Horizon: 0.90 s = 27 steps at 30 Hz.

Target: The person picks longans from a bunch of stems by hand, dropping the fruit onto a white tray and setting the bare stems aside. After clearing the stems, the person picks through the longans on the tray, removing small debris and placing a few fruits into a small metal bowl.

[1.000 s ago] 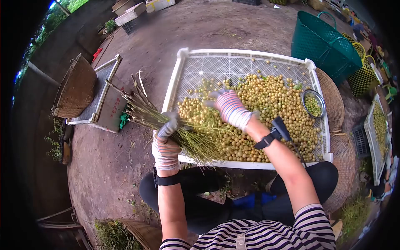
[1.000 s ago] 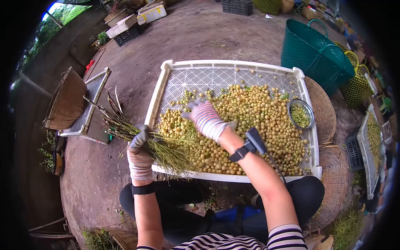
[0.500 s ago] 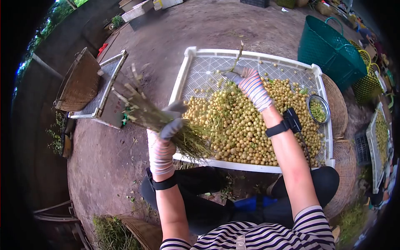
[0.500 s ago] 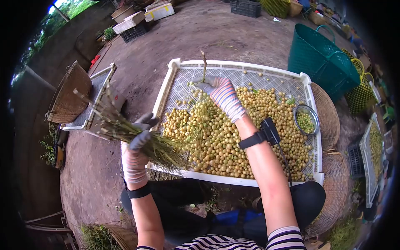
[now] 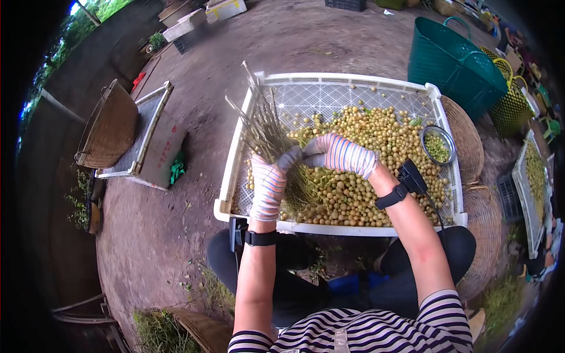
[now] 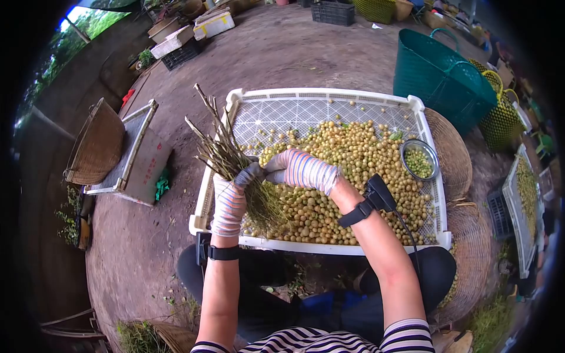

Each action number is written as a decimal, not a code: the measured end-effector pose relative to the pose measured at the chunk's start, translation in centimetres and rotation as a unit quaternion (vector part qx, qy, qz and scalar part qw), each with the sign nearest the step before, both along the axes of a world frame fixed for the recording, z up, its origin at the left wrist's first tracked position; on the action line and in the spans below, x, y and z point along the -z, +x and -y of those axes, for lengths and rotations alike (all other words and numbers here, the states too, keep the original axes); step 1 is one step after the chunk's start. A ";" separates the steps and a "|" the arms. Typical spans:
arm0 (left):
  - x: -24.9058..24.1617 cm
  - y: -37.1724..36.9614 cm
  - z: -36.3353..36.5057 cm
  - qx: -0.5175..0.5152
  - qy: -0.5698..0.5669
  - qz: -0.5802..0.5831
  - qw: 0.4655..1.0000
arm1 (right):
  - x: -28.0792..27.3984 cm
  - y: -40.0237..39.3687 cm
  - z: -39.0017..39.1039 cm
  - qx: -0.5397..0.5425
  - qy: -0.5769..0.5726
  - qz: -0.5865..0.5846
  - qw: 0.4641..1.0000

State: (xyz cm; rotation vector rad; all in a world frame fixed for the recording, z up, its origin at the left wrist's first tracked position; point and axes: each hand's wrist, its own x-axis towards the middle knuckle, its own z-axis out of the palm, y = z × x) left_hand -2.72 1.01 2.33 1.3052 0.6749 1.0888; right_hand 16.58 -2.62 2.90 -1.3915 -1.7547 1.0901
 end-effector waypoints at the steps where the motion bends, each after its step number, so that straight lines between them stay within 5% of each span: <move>1: -0.1 0.2 0.3 0.003 0.001 0.004 1.000 | 0.1 0.1 0.3 -0.001 -0.007 -0.015 1.000; 5: -1.3 0.5 1.0 0.038 0.034 -0.074 0.996 | 1.7 1.2 -0.2 -0.032 -0.016 0.012 0.999; 14: -0.2 0.5 0.8 0.006 0.043 -0.037 0.998 | 1.5 0.9 0.0 -0.031 -0.073 0.015 0.997; 17: -0.3 0.5 0.8 -0.026 0.002 0.007 1.000 | 1.1 0.9 0.5 0.012 -0.096 0.136 0.986; 21: -1.1 0.5 1.0 -0.060 0.000 0.012 0.998 | 3.3 2.0 1.6 0.047 -0.064 0.109 0.991; 27: -0.5 1.3 1.6 -0.100 -0.046 0.029 0.994 | 4.3 2.8 1.3 0.060 0.129 0.302 0.943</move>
